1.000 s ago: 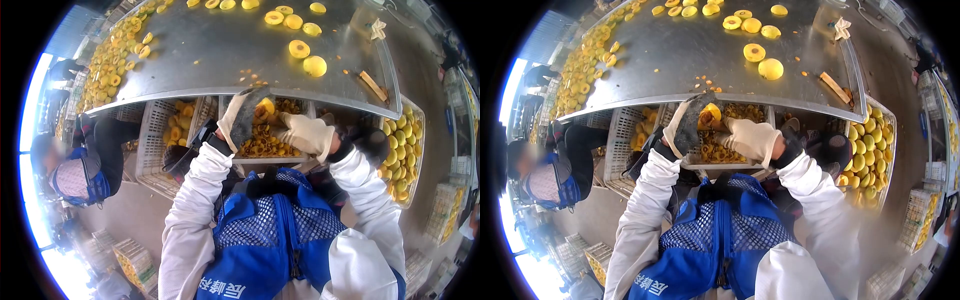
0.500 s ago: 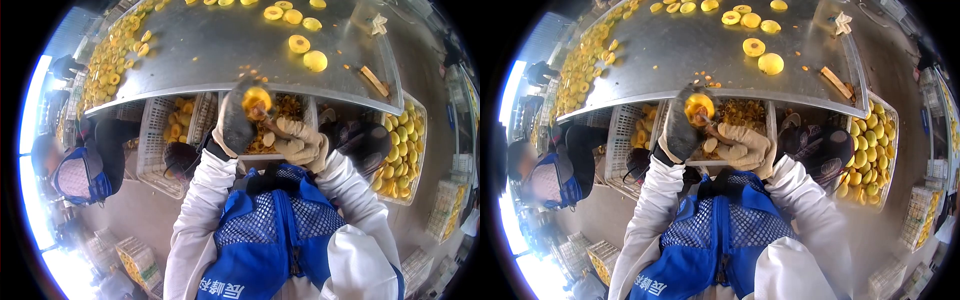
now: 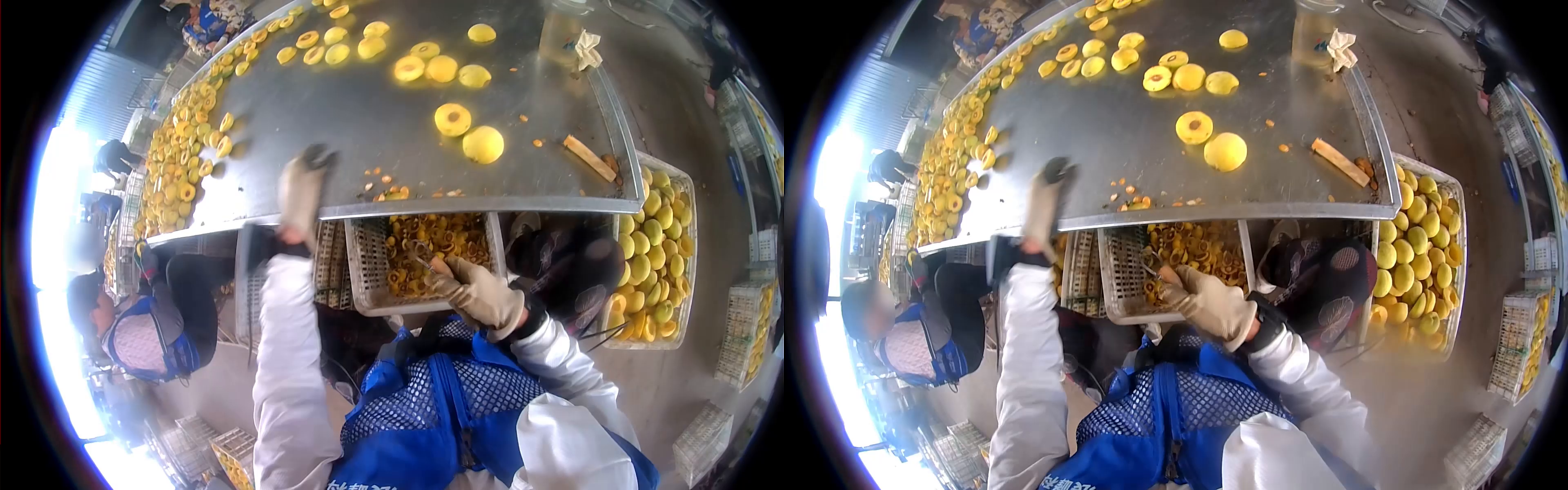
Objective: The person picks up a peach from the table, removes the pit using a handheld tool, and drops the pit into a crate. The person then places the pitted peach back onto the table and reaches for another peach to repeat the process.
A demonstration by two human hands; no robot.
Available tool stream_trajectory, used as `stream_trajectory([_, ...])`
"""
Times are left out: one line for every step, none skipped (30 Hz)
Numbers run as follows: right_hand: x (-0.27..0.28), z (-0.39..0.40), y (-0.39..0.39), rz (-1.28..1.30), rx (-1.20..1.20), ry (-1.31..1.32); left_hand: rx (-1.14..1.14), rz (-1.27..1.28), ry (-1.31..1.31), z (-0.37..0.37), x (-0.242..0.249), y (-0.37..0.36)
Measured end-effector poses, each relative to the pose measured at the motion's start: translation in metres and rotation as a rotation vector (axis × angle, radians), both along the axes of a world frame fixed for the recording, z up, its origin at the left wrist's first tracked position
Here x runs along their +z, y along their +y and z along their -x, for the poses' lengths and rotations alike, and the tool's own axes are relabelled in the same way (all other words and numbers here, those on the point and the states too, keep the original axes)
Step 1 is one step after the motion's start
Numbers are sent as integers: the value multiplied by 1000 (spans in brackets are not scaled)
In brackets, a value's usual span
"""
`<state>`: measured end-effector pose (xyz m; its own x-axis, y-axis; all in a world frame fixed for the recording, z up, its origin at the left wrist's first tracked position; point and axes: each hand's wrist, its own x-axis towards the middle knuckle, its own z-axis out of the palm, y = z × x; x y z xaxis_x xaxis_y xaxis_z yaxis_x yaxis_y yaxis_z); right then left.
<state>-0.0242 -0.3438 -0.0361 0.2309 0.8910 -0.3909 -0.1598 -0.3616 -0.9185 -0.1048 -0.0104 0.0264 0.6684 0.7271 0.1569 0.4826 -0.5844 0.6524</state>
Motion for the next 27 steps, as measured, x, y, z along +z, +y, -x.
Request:
stream_trajectory([-6,0,-1,0,-46,14,-59,-15,25,-40,-2,-18])
stream_trajectory([-6,-5,-5,-68,-69,-47,-270,18,-68,-71,-25,-13])
stream_trajectory([15,-11,-7,-66,-78,-48,-289,201,-118,-115,-76,14])
stream_trajectory([55,-18,-13,83,-100,7,-307,390,-165,-151,-115,27])
stream_trajectory([77,-23,-17,233,-124,64,-292,433,-43,-174,-90,-9])
stream_trajectory([77,-23,-23,205,-177,187,-277,473,79,-193,-61,-40])
stream_trajectory([69,-22,-26,212,-188,187,-441,195,248,-211,-74,-33])
stream_trajectory([56,-19,-27,139,-234,147,-423,189,181,-212,-75,-44])
stream_trajectory([49,-18,-28,64,-277,107,-401,180,116,-212,-75,-53])
stream_trajectory([53,-19,-28,63,-280,108,-525,49,-28,-212,-89,-39])
stream_trajectory([61,-21,-28,124,-276,115,-645,-83,-172,-206,-112,-17])
stream_trajectory([64,-22,-28,184,-269,123,-655,529,-201,-195,-125,-4])
stream_trajectory([64,-21,-28,183,-265,125,-271,1110,-218,-154,-7,-82])
stream_trajectory([62,-20,-27,81,-335,185,-368,1187,-206,-143,-44,-41])
stream_trajectory([61,-18,-25,-20,-401,246,-238,1267,-572,-116,-4,-87])
stream_trajectory([63,-19,-24,-10,-401,317,-404,1481,-721,-103,-10,-82])
stream_trajectory([64,-19,-22,-5,-381,320,-577,1683,-880,-88,-14,-77])
stream_trajectory([65,-17,-18,-37,-394,324,-559,1671,-898,-72,-19,-74])
stream_trajectory([67,-15,-14,-68,-406,326,-412,1726,-912,-56,11,-94])
stream_trajectory([70,-12,-10,-46,-403,240,-261,1780,-926,-40,26,-109])
stream_trajectory([78,-13,-6,-38,-381,239,-245,1773,-947,-26,22,-115])
stream_trajectory([92,-17,-2,94,-282,168,-327,1686,-984,-13,13,-119])
stream_trajectory([107,-21,1,225,-185,95,-408,1599,-1016,-2,1,-122])
stream_trajectory([120,-19,7,236,-145,13,-414,662,-678,5,-17,-127])
stream_trajectory([102,-14,14,245,-137,8,-403,667,-686,14,-26,-126])
stream_trajectory([69,-7,22,-37,-225,121,-395,370,-640,21,-33,-125])
stream_trajectory([52,-2,27,-322,-310,235,-381,75,-583,27,-35,-124])
